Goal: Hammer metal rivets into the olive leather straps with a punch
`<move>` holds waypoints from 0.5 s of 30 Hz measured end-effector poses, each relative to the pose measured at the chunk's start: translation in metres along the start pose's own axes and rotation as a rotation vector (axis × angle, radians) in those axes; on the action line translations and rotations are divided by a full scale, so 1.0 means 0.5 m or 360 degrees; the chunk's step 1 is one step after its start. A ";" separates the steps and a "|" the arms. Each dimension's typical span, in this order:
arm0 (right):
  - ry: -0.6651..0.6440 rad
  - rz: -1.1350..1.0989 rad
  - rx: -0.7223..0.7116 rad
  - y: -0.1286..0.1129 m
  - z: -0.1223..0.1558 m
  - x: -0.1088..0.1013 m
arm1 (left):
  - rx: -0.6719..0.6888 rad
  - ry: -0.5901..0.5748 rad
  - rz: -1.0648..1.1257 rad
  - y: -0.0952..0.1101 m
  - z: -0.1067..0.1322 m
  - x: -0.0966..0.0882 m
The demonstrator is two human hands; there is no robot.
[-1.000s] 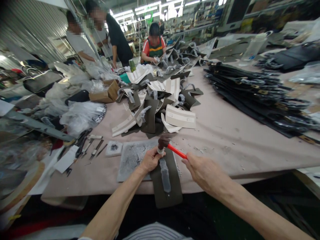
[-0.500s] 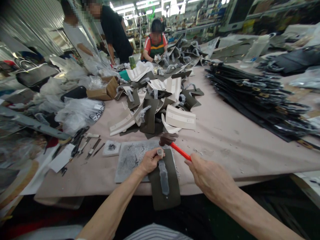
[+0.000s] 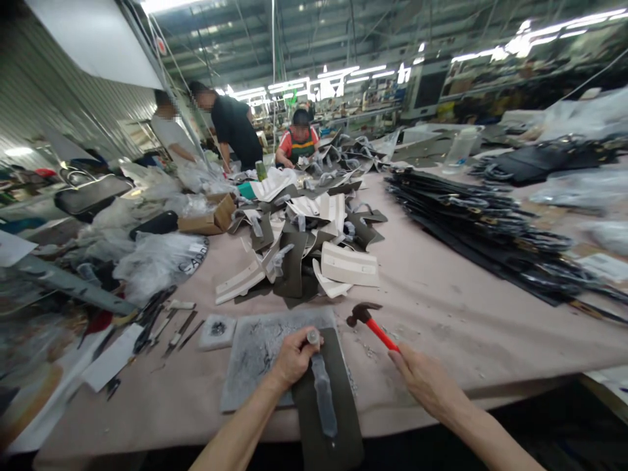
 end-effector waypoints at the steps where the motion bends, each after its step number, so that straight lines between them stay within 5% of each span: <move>1: 0.0130 0.0102 0.0007 -0.002 -0.001 0.007 | -0.0011 0.0011 0.0004 -0.001 0.000 0.000; 5: 0.0485 0.0002 -0.0193 -0.141 0.030 0.026 | -0.0102 0.0142 0.0115 -0.007 -0.007 0.002; 9: -0.0052 -0.0165 -0.0318 -0.327 0.071 0.090 | -0.0246 0.0465 0.0402 -0.023 -0.016 -0.003; 12: -0.0171 -0.0238 -0.0167 -0.342 0.077 0.118 | -0.0299 0.0892 0.0648 -0.042 -0.001 -0.034; 15: 0.0068 -0.0764 0.0049 -0.281 0.042 0.073 | -0.0242 0.1113 0.0542 -0.051 0.033 -0.073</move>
Point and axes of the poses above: each hand's wrist, its own z-axis away from the middle knuckle, its own x-axis out of the palm, y = z × x, the point moved 3 cm from there along -z, towards the middle knuckle, and after that the axes turned 6 degrees about z, right-handed, at the moved point
